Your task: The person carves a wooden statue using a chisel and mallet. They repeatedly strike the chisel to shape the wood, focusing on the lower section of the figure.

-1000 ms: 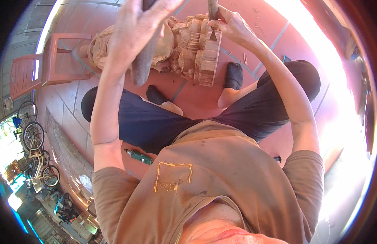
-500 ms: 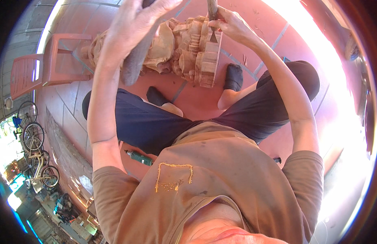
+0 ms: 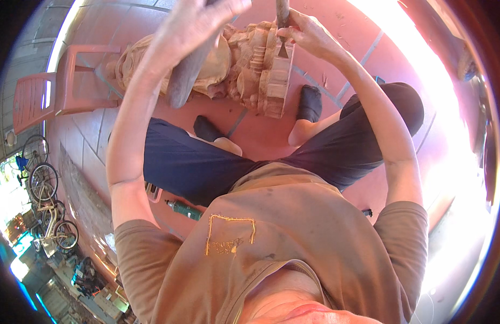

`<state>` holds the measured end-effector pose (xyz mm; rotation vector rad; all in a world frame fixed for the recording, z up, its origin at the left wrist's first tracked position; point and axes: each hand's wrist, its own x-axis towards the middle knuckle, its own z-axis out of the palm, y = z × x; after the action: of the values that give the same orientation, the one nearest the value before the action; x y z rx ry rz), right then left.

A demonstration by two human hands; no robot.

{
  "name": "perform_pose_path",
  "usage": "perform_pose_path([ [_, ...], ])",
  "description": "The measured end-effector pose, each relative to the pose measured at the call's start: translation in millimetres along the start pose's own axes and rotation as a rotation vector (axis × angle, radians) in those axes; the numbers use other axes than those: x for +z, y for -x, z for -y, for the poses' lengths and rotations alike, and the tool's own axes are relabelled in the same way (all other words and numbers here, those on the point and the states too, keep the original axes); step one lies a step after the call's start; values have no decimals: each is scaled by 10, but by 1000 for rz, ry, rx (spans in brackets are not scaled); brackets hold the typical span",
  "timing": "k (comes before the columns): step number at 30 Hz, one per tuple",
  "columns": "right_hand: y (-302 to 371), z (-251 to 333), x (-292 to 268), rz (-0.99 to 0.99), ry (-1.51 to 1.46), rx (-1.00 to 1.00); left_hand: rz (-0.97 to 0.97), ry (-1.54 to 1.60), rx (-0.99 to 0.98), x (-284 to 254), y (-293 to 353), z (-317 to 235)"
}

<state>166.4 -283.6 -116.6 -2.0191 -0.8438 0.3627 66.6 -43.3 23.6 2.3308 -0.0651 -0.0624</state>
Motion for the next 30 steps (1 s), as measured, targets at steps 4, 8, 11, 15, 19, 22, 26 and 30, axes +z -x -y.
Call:
perform_pose_path([
  [4,-29,-159,11,-72,-113,36,193,1,7,120,103,119],
  [8,-16,-203,36,-89,-234,-73,142,-39,-41,-101,72,-103],
  [11,-35,-40,-22,-113,-303,-81,74,155,91,-138,156,-180],
  [15,-61,139,-146,-55,-214,99,24,97,132,-140,174,-170],
  [19,-58,101,16,-39,-298,0,41,61,53,-154,186,-203],
  [22,-67,123,45,-19,-361,22,41,30,21,-161,210,-254],
  [26,-65,231,15,6,-355,25,52,87,54,-143,155,-95],
  [30,-81,170,-8,17,-349,32,57,131,70,-144,173,-169],
])
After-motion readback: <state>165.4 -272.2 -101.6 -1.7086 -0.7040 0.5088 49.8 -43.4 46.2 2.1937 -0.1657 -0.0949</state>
